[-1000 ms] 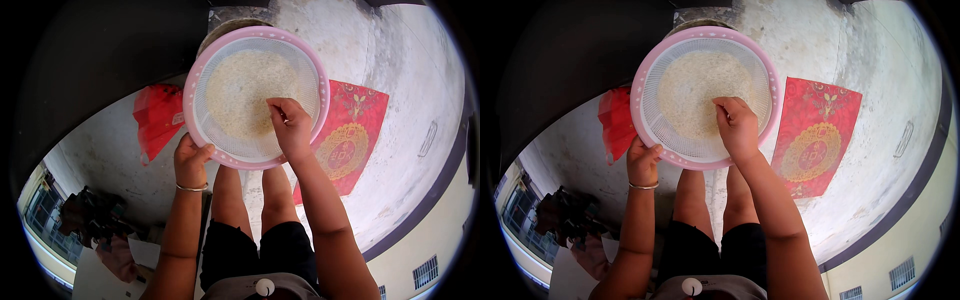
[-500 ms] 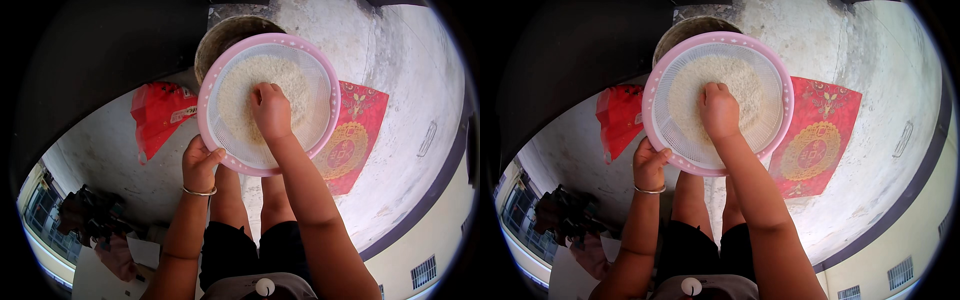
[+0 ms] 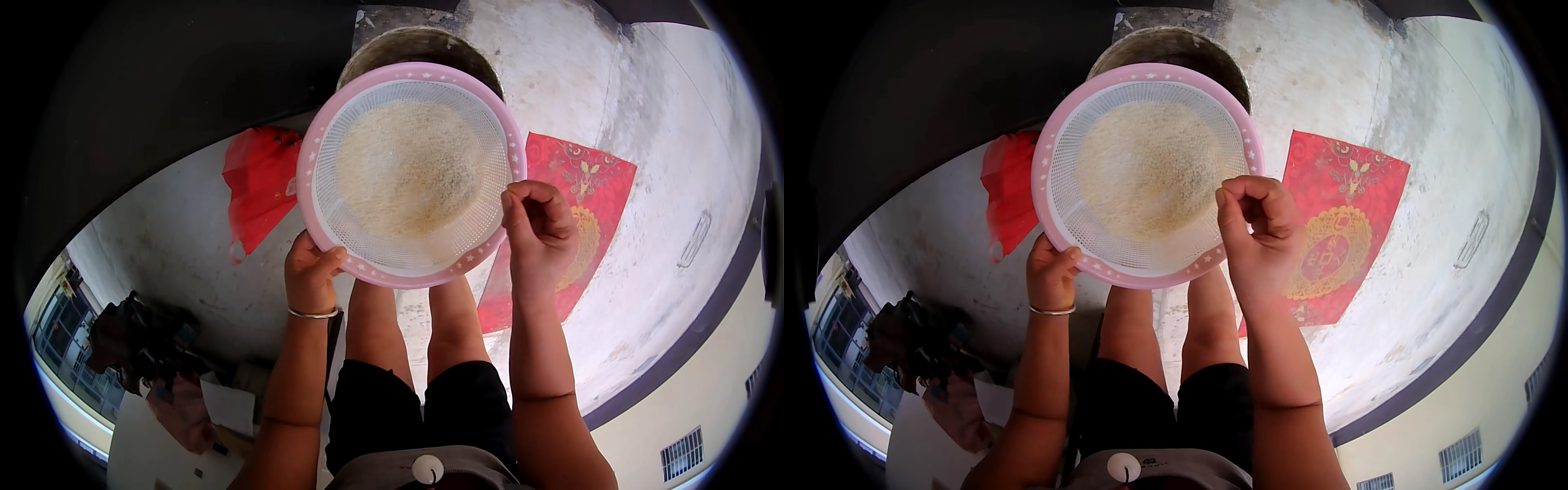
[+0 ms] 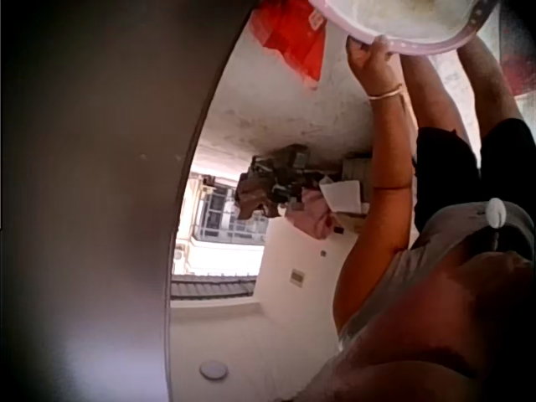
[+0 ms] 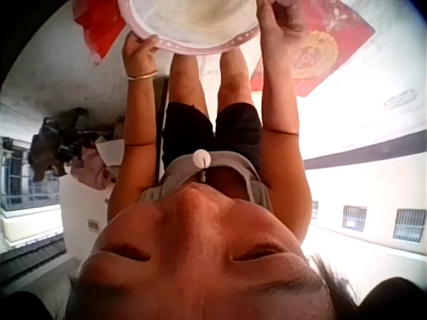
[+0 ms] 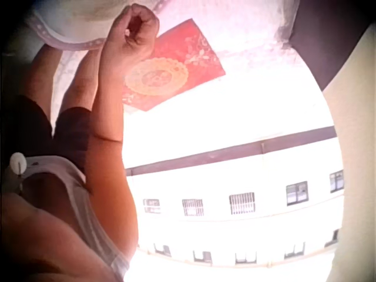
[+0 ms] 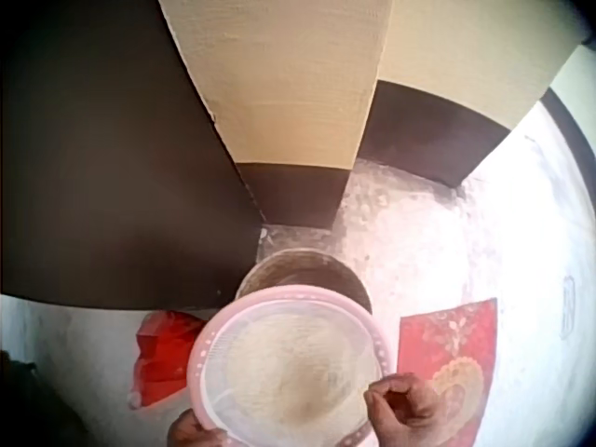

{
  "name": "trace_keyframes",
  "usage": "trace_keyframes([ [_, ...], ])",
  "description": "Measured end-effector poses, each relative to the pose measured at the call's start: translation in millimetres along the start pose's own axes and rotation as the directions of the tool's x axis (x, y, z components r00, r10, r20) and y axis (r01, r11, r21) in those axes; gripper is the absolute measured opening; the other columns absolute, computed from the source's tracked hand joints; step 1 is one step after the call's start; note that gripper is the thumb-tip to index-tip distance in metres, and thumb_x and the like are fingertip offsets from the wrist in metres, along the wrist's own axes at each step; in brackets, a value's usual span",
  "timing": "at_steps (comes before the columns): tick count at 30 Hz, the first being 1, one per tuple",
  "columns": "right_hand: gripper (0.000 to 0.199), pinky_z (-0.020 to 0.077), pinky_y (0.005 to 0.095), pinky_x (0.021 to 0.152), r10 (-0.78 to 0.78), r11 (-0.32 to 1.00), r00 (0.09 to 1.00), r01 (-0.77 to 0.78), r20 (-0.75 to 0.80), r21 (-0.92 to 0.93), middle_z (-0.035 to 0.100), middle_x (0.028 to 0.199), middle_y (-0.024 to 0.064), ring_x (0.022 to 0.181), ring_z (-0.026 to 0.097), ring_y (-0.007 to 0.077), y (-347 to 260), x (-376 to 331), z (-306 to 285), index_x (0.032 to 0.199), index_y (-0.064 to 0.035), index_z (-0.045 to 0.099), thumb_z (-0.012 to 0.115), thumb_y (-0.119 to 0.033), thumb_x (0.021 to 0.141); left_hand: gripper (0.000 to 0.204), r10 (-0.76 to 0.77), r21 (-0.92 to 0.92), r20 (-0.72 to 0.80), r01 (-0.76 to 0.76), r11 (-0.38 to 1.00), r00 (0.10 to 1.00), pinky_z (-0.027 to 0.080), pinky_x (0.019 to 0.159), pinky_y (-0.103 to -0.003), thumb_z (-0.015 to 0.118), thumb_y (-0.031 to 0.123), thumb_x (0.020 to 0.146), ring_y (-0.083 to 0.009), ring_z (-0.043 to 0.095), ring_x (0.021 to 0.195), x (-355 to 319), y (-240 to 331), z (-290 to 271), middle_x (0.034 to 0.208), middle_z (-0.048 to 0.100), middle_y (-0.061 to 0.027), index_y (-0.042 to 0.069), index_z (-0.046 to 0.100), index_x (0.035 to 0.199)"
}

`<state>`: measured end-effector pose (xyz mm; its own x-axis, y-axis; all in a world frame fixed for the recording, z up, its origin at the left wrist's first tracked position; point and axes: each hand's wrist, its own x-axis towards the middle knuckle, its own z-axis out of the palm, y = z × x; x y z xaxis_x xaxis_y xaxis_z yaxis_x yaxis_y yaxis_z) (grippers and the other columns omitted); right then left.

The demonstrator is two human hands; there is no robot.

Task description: The person mops a tiled floor with a mop and bucket, then pours rice from a red bag into a pink colander. They rinse the rice by hand, shake the colander to drain water, and later sweep the floor with a broom and dustpan.

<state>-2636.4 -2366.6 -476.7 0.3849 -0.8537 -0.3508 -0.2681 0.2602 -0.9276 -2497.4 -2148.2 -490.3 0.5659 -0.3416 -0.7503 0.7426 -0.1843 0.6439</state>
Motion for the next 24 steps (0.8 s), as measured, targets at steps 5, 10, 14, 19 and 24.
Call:
trace_keyframes([
  [5, 0.007, 0.0414, 0.0171, 0.057, -0.108, 0.994, 0.981, 0.111, -0.164, 0.012, 0.059, 0.073, -0.0005, 0.064, 0.051, 0.0041, -29.3, 47.3, -5.6, 0.086, -0.0006, 0.059, 0.062, 0.001, 0.08, 0.037, -0.006, -0.009, -0.087, 0.006, 1.0, 0.996, 0.051, 0.073, -0.03, 0.056, -0.002, 0.072, -0.0182, 0.059, 0.083, -7.0, 5.6, -23.6, 0.097, 0.058, -0.0114, -0.005, 0.049, 0.108],
  [10, 0.013, 0.0441, 0.0185, 0.059, -0.108, 0.97, 0.992, 0.091, -0.064, -0.226, 0.061, 0.075, 0.0018, 0.063, 0.054, 0.0069, 7.8, 99.3, 14.2, 0.091, -0.0021, 0.061, 0.063, -0.001, 0.078, 0.037, -0.01, 0.001, -0.097, 0.01, 1.0, 0.995, 0.05, 0.074, -0.03, 0.055, -0.002, 0.072, -0.0183, 0.059, 0.084, -15.6, 7.2, -38.1, 0.097, 0.058, -0.0113, -0.004, 0.048, 0.109],
  [14, 0.021, 0.0457, 0.0205, 0.058, -0.195, 0.906, 0.981, 0.174, -0.016, -0.386, 0.061, 0.079, 0.0034, 0.063, 0.056, 0.0082, 9.1, 86.3, 36.9, 0.097, -0.0047, 0.062, 0.062, 0.001, 0.077, 0.038, -0.002, 0.003, -0.103, 0.002, 1.0, 0.995, 0.05, 0.073, -0.03, 0.056, -0.002, 0.072, -0.0175, 0.059, 0.084, -19.8, 5.0, -46.8, 0.097, 0.058, -0.011, -0.005, 0.048, 0.109],
  [19, 0.015, 0.0469, 0.0231, 0.054, -0.159, 0.938, 0.982, 0.182, 0.1, -0.296, 0.06, 0.077, 0.0052, 0.06, 0.057, 0.0098, 22.5, 40.2, 53.2, 0.09, -0.0027, 0.061, 0.062, 0.002, 0.076, 0.037, -0.007, -0.013, -0.067, 0.006, 1.0, 0.998, 0.049, 0.072, -0.028, 0.055, -0.002, 0.072, -0.0164, 0.058, 0.082, -20.0, 4.5, -37.1, 0.096, 0.059, -0.0101, -0.005, 0.048, 0.109],
  [24, 0.005, 0.0477, 0.0314, 0.058, -0.086, 0.845, 0.977, 0.176, 0.197, -0.506, 0.06, 0.077, 0.0097, 0.064, 0.06, 0.0235, 66.0, 28.6, 65.2, 0.078, -0.0038, 0.062, 0.061, -0.005, 0.074, 0.037, -0.019, 0.006, -0.01, 0.019, 1.0, 1.0, 0.046, 0.072, -0.026, 0.055, -0.002, 0.073, -0.0152, 0.057, 0.082, -23.2, 1.3, -26.1, 0.096, 0.059, -0.0096, -0.004, 0.049, 0.109],
])
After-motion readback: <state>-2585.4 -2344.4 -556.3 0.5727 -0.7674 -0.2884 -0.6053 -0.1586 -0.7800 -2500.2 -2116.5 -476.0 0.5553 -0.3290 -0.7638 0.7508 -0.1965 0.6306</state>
